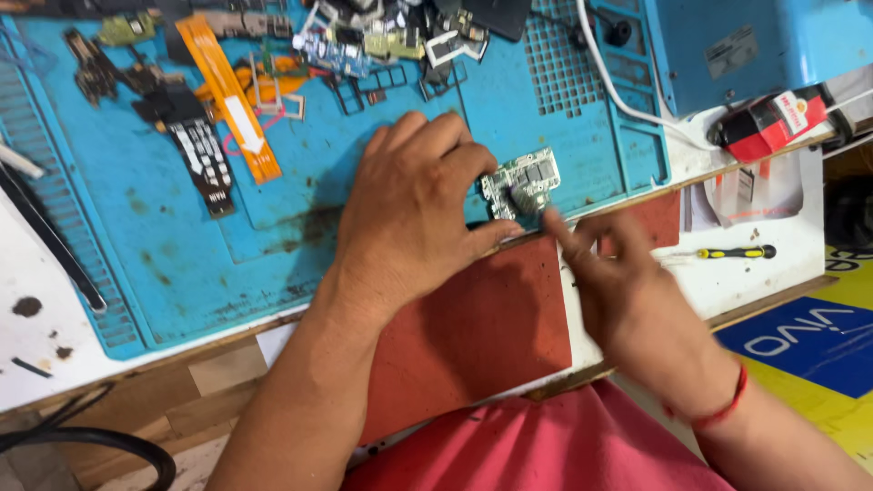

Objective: The person scrapes the surface of a circuit board and then applies heat to it using a hot air rework station tool.

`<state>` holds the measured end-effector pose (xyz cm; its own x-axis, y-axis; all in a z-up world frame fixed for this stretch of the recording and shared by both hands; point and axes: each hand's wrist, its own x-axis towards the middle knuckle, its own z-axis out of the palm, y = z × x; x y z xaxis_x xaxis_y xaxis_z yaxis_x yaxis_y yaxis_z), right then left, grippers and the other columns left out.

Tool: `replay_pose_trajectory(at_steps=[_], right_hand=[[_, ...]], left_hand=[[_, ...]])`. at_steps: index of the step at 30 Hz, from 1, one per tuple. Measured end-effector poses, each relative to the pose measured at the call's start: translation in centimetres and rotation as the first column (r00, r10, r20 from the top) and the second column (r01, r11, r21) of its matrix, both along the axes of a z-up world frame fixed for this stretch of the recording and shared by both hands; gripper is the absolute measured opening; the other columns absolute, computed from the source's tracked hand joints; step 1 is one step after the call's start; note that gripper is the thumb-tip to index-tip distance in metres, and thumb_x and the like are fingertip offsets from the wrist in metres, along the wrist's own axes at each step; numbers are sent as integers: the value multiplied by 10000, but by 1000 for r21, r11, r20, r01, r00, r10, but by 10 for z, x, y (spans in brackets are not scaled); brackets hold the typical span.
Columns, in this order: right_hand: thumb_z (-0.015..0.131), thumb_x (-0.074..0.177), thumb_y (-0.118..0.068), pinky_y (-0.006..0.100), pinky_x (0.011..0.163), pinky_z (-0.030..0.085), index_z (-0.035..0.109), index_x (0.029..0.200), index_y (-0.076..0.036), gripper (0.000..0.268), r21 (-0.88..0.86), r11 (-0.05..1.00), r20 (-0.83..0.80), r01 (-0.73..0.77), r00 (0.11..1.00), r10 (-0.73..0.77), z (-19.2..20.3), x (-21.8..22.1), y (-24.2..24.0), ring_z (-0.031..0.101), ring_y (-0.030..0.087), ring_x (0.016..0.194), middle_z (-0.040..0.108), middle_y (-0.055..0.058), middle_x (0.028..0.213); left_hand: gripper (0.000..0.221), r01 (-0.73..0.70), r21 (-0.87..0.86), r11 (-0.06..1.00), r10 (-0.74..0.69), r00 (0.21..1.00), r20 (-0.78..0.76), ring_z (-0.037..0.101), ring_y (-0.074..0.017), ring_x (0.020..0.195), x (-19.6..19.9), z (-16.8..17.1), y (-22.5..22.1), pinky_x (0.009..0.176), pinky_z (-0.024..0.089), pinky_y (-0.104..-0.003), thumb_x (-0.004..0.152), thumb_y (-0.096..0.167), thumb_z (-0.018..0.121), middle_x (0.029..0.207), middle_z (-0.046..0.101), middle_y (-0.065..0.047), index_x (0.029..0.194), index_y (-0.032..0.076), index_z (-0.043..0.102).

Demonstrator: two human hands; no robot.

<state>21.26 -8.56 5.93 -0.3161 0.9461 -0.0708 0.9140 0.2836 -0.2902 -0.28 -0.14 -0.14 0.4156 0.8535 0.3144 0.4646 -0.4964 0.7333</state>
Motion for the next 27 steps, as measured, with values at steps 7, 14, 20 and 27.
replay_pose_trajectory(at_steps=[7,14,20,27], right_hand=[[584,896,86,480,698,521,573,1413,4,523,36,999,18,-6,1000,6,3,5,16,636,422,865,578,221,1042],[553,861,80,453,677,532,584,1424,-36,576,-59,992,64,112,992,-109,3,-2,4,643,370,802,592,233,1050],[581,903,93,482,678,505,586,1444,-24,553,27,997,33,70,997,-70,-16,4,7,623,402,800,597,261,1158],[577,866,89,439,772,528,553,1463,-44,611,41,999,-15,23,1000,-23,-7,25,4,622,389,923,577,229,1121]], left_hand=[[519,-9,-5,1000,9,1000,8,565,-271,954,0,-2,-1,867,445,-446,627,393,952,949,598,-51,978,80,734],[475,-23,19,1000,23,1000,10,572,-283,954,2,-2,-1,860,444,-455,636,376,953,948,605,-55,948,95,732],[498,21,17,1000,-21,1000,18,579,-277,965,9,-2,-2,870,444,-453,643,392,956,983,625,-45,974,93,735],[474,-42,15,999,42,999,1,584,-280,981,3,-3,-1,884,454,-447,631,369,952,989,629,-35,970,112,743]])
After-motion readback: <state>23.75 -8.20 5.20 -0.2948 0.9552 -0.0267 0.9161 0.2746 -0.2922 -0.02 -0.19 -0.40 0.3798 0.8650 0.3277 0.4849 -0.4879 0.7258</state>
